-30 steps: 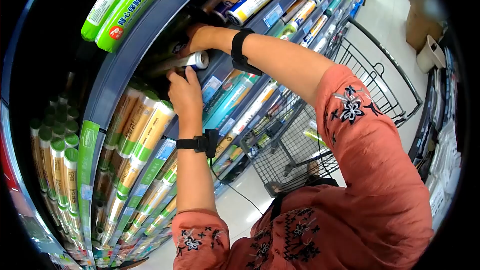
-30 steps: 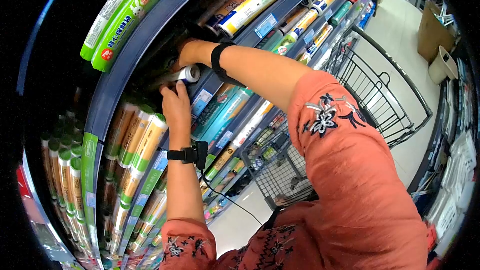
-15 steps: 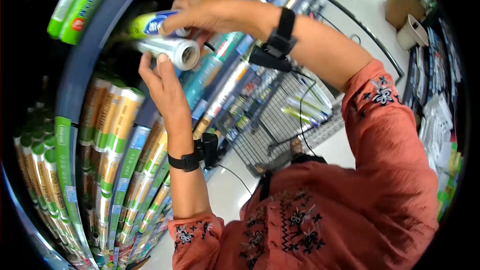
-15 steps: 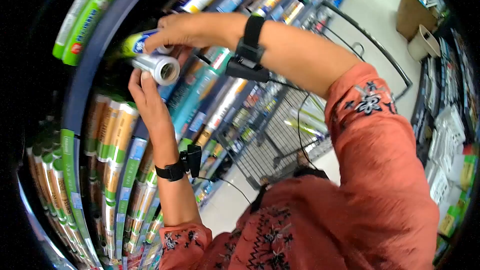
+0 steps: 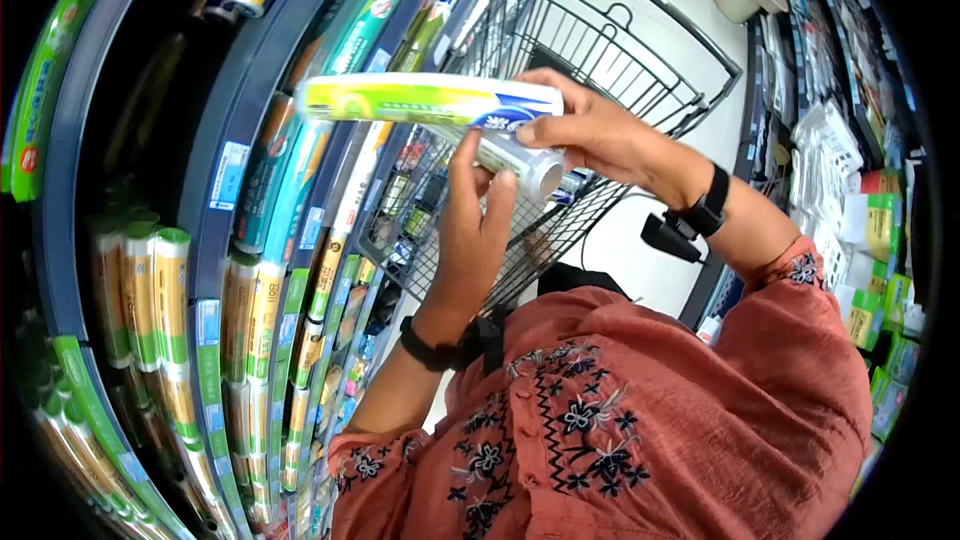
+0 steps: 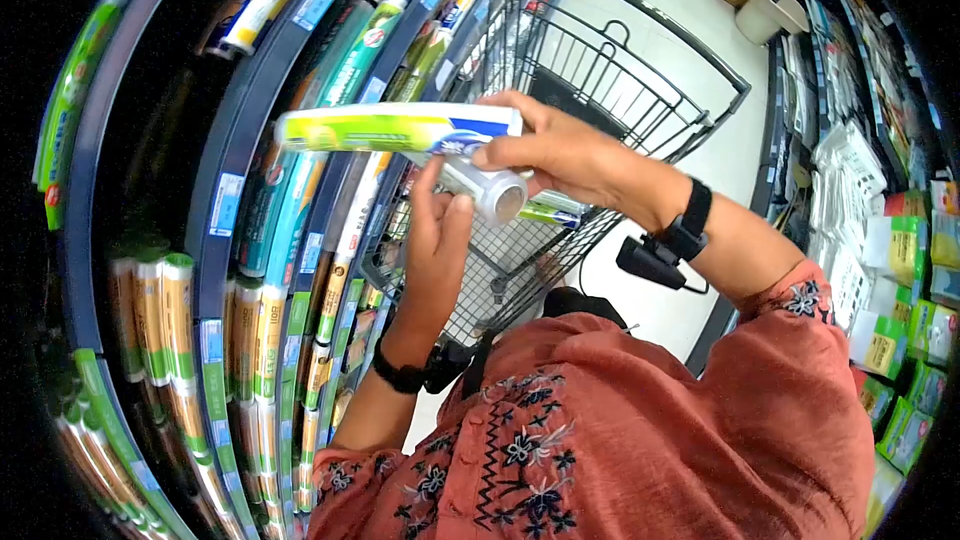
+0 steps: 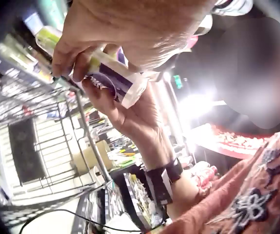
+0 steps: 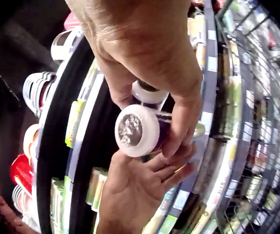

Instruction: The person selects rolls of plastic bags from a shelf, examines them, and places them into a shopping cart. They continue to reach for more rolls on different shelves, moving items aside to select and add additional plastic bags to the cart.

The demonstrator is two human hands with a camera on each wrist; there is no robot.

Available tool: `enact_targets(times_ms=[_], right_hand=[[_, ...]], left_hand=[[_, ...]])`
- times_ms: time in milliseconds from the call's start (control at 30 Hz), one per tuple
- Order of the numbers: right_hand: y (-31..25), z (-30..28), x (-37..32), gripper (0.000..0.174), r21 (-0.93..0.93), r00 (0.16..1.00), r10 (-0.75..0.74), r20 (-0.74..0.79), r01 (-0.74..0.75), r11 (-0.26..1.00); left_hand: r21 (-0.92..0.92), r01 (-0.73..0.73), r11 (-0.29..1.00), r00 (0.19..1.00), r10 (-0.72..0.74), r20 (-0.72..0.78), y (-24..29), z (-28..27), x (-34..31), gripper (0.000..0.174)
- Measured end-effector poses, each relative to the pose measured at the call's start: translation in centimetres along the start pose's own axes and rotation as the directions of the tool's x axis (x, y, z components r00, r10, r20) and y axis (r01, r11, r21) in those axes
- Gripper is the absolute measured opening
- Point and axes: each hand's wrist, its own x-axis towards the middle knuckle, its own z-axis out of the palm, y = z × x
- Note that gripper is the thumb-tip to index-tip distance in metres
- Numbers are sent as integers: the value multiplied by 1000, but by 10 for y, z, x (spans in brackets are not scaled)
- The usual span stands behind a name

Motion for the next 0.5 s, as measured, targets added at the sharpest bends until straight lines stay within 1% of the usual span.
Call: enact_targets(times_ms=[67,133,200,233,267,300,333,367,400,433,467,500], right_hand=[[32,-19,4,66,88,992,83,-96,-74,993],[76,-39,18,64,182,975,119,-189,-84,980],[113,-59,39,66,198,951,167,-259,-116,973],[135,-74,51,63,166,933,208,-294,-164,972],[150,-87,60,62,171,927,240,-290,-196,965],[161,-95,64,62,147,916,232,-326,-193,970],[171,-104,73,62,116,910,213,-355,-183,976],[193,-126,84,63,102,934,167,-317,-141,985],[212,-144,97,61,154,928,179,-327,-135,979],[218,-158,104,58,126,924,196,-328,-163,979],[206,-162,104,56,130,914,230,-334,-197,972],[216,-182,112,57,117,910,242,-337,-215,970]], left_hand=[[-91,118,989,992,-112,66,-38,10,19,56],[-146,258,955,963,-240,126,-77,19,38,57],[-163,417,894,904,-389,177,-108,28,52,59],[-122,462,879,879,-435,196,-116,33,61,60],[-81,507,858,850,-483,210,-123,39,67,61],[-40,549,835,820,-530,216,-132,43,72,62],[39,507,861,838,-504,208,-164,46,79,61],[122,457,881,860,-473,190,-189,46,87,60],[107,452,886,853,-464,239,-175,44,86,58],[228,357,906,903,-397,163,-224,45,91,59],[254,322,912,920,-365,144,-214,43,87,60],[268,380,885,891,-428,152,-171,36,80,61]])
